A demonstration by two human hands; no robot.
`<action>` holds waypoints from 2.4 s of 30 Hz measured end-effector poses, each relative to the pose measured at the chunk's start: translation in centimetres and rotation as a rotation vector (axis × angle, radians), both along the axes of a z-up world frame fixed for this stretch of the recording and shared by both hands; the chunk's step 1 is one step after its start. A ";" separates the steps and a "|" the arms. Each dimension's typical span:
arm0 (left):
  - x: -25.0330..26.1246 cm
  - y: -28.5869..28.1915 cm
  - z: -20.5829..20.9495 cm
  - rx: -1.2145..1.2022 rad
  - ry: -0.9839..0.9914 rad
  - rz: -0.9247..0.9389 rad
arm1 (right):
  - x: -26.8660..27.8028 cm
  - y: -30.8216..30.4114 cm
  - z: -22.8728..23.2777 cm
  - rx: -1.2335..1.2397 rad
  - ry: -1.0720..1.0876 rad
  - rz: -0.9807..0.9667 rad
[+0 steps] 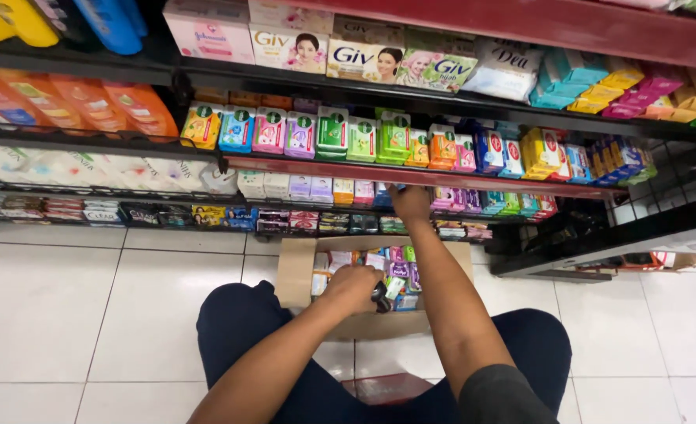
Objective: The person sits on the floor in front of a store shelf and repeatedly picks small boxes from a cardboard box, scans them with a handheld barcode scanner, and places them onto the shelf. The person handles various small product boxes one at a time, scanning each before arranging it on the shelf.
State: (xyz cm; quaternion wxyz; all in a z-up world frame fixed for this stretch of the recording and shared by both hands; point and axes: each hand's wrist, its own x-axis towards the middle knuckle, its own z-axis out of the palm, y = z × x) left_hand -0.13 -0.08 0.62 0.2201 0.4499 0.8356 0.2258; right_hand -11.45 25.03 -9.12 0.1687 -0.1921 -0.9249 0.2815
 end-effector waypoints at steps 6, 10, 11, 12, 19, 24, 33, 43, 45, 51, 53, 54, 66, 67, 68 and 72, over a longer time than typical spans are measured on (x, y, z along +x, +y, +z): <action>-0.1 -0.1 0.7 -0.039 -0.016 0.005 | -0.2 0.0 -0.6 0.040 -0.030 -0.057; 0.0 -0.1 0.5 -0.052 -0.012 0.004 | 0.0 -0.3 -0.1 -0.026 -0.150 -0.089; 0.0 -0.1 0.5 -0.043 0.004 0.000 | 0.0 -0.3 0.0 -0.034 -0.152 -0.093; 0.0 -0.1 0.4 -0.033 0.021 -0.004 | 0.0 -0.4 0.1 -0.040 -0.154 -0.097; 0.0 -0.1 0.7 -0.082 0.017 0.000 | 0.1 -0.5 0.5 -0.058 -0.108 -0.080; 0.1 -0.2 0.6 -0.106 -0.006 -0.006 | -0.2 0.0 -0.6 -0.083 -0.168 -0.079; 0.1 -0.1 0.5 -0.087 0.003 -0.011 | 0.0 -0.2 -0.1 -0.105 -0.158 -0.083; 0.0 -0.1 0.5 -0.085 0.006 -0.002 | 0.1 -0.9 1.2 -0.117 -0.183 -0.065; 0.1 -0.2 0.6 -0.082 -0.002 0.000 | 0.2 -0.9 1.0 -0.144 -0.184 -0.076; 0.1 -0.2 0.4 -0.080 0.005 -0.002 | 0.2 -0.9 0.9 -0.184 -0.174 -0.096; 0.1 -0.2 0.6 -0.088 0.004 0.004 | 0.3 -1.0 1.2 -0.186 -0.175 -0.104; 0.0 -0.1 0.7 -0.097 0.003 0.010 | 0.3 -1.0 1.4 -0.187 -0.175 -0.112; -0.5 -0.3 -1.3 -0.003 -0.026 0.086 | 7.3 1.8 2.4 -0.183 -0.251 0.279; -0.6 -0.2 -1.4 -0.003 -0.032 0.087 | 8.6 2.3 3.5 -0.184 -0.257 0.279; -0.5 0.0 -1.5 0.043 -0.056 0.088 | 10.1 2.7 4.5 -0.265 -0.445 0.535; -0.1 1.0 -2.2 0.233 -0.172 0.100 | 15.5 1.4 11.6 -0.410 -0.735 0.972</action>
